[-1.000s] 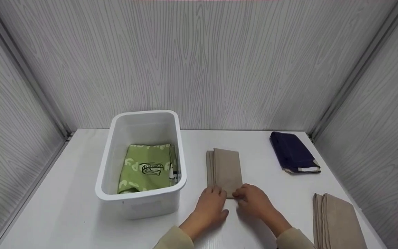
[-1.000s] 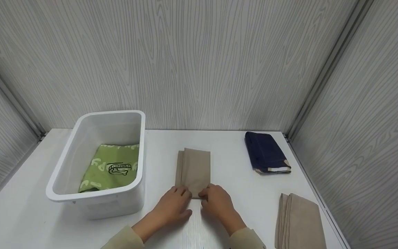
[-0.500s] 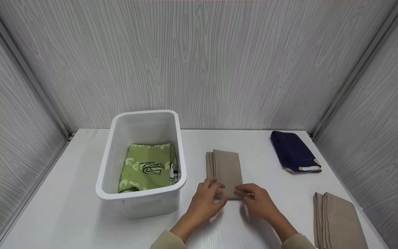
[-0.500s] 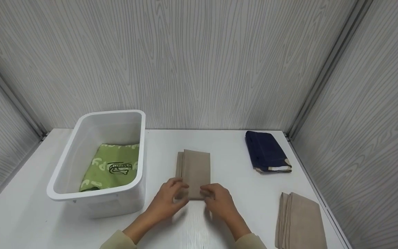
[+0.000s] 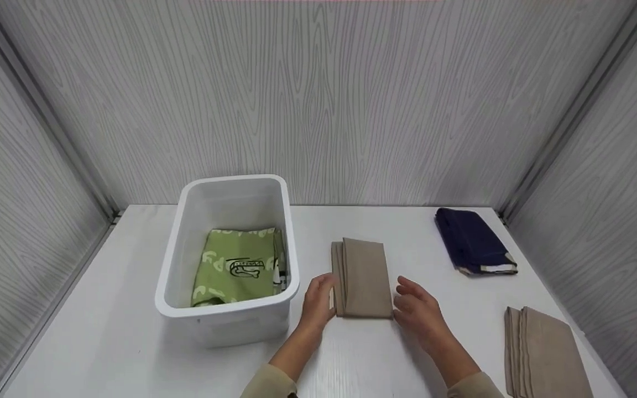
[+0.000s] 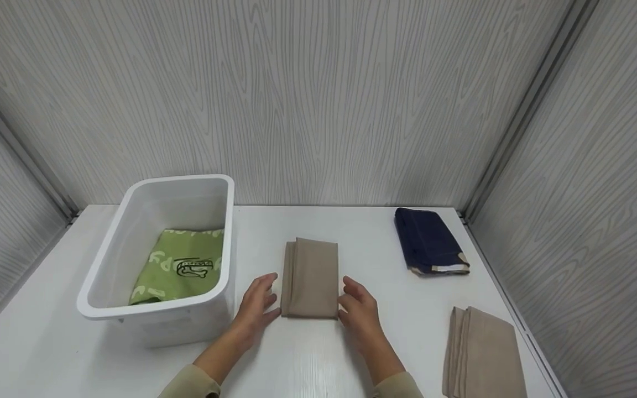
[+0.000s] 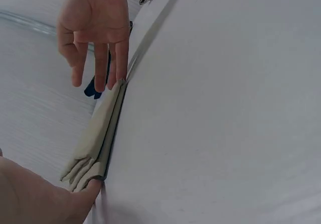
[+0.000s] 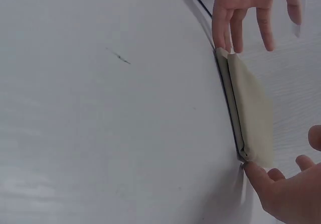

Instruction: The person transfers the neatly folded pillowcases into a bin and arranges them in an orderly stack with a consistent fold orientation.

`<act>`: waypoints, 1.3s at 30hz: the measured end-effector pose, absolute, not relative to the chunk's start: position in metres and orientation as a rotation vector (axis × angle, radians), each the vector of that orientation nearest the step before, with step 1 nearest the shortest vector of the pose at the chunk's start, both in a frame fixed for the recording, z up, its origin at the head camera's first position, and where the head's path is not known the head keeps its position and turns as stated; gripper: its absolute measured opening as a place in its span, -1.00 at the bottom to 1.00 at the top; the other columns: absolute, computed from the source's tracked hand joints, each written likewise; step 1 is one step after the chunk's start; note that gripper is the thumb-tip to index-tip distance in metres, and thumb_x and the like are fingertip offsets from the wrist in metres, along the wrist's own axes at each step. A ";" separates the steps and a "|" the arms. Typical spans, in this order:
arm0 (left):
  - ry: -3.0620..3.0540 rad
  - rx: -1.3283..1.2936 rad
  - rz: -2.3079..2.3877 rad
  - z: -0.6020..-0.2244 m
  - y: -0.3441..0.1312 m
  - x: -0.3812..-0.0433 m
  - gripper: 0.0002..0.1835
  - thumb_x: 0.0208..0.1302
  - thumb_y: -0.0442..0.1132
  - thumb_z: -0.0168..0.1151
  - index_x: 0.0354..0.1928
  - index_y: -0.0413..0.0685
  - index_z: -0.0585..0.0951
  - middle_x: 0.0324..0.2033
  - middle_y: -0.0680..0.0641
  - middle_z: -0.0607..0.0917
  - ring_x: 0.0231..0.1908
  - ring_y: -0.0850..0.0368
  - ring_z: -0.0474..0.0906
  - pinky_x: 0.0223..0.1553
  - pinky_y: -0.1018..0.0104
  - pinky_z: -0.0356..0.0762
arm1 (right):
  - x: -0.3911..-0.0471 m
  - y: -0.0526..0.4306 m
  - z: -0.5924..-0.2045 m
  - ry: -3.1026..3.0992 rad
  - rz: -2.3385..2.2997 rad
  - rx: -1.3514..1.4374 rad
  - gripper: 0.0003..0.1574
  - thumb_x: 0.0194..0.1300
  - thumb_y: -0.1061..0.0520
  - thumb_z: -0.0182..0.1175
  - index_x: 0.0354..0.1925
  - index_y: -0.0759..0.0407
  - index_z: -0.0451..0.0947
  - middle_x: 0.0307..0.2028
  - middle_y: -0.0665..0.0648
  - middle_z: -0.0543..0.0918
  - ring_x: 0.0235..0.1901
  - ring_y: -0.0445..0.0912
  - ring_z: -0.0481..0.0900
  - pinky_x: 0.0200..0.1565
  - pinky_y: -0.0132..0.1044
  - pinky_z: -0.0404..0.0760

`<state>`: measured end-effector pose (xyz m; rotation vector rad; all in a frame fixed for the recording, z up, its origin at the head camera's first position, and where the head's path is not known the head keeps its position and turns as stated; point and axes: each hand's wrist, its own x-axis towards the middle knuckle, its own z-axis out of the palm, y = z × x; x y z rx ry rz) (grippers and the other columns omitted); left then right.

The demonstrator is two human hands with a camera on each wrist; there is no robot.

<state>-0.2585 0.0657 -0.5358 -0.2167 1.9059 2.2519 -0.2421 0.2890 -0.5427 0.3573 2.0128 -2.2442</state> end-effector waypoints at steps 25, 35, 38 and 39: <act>1.458 -0.275 2.194 -0.534 0.057 -0.261 -0.21 0.35 0.26 -0.05 0.49 0.00 0.17 0.26 -0.32 0.47 0.11 -0.09 0.58 0.04 0.03 0.60 | -0.236 0.299 -0.543 1.713 -2.330 0.423 -0.28 0.46 0.22 -0.03 0.52 0.21 0.09 0.45 0.37 0.20 0.36 0.15 0.34 0.27 -0.01 0.41; 1.514 -0.217 2.143 -0.534 0.058 -0.266 -0.18 0.39 0.25 -0.12 0.54 -0.01 0.06 0.39 -0.38 0.28 0.25 -0.25 0.42 0.11 -0.10 0.56 | -0.238 0.299 -0.541 1.778 -2.240 0.400 -0.27 0.45 0.12 0.04 0.52 0.07 0.15 0.40 0.32 0.32 0.22 0.10 0.47 0.02 -0.17 0.55; 1.543 -0.204 2.116 -0.533 0.060 -0.269 -0.23 0.40 0.24 -0.15 0.51 0.00 0.10 0.29 -0.35 0.35 0.17 -0.18 0.47 0.05 -0.04 0.58 | -0.240 0.300 -0.540 1.769 -2.216 0.391 -0.24 0.45 0.09 0.05 0.53 0.01 0.12 0.40 0.31 0.33 0.20 0.07 0.48 0.01 -0.16 0.53; 1.548 -0.199 2.109 -0.533 0.060 -0.270 -0.24 0.40 0.25 -0.15 0.49 -0.01 0.11 0.24 -0.34 0.38 0.13 -0.15 0.48 0.02 -0.01 0.59 | -0.241 0.300 -0.541 1.761 -2.211 0.385 -0.23 0.44 0.09 0.05 0.54 0.00 0.11 0.40 0.30 0.33 0.20 0.06 0.47 0.03 -0.16 0.53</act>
